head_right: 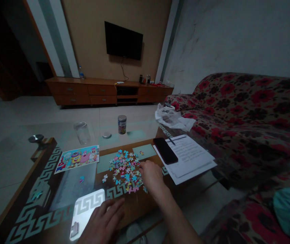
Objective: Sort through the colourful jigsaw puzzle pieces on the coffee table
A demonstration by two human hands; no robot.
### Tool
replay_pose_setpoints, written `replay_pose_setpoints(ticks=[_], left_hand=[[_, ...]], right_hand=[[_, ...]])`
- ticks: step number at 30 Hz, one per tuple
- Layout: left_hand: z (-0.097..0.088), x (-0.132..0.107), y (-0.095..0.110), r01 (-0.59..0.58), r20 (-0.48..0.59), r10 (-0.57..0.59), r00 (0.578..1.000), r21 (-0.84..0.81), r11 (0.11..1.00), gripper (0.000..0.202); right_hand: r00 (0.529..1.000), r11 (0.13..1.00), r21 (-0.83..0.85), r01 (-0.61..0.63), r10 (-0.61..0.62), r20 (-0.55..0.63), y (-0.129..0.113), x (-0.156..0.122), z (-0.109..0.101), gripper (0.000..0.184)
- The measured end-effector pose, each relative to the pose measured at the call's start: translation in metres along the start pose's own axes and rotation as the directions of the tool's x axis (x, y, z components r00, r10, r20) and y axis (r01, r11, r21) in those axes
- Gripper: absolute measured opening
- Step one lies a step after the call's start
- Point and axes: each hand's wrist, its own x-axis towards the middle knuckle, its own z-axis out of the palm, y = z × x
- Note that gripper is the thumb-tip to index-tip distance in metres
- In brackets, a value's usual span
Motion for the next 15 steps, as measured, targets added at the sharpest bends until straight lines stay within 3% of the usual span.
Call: replay_pose_setpoints(ticks=[2,5,10,15], left_hand=[[0.001,0.024,0.004,0.058,-0.17,-0.011,0.985,0.272,0.961,0.04],[0.0,0.045,0.013,0.108,-0.235,0.005,0.972,0.467,0.878,0.041],[0.005,0.055,0.008,0.18,-0.276,-0.026,0.961,0.551,0.815,0.042],[0.013,0.045,-0.003,0.164,-0.279,0.011,0.96,0.595,0.787,0.043]], right_hand=[[1.0,1.0,-0.002,0.011,-0.011,0.03,0.001,-0.006,-0.001,0.026],[0.998,1.0,0.005,0.031,-0.031,0.052,0.008,-0.012,0.0,0.025],[0.981,0.978,0.087,0.192,-0.191,-0.015,0.026,-0.012,0.008,0.029],[0.96,0.93,0.237,0.28,-0.273,-0.063,0.026,-0.011,0.019,0.049]])
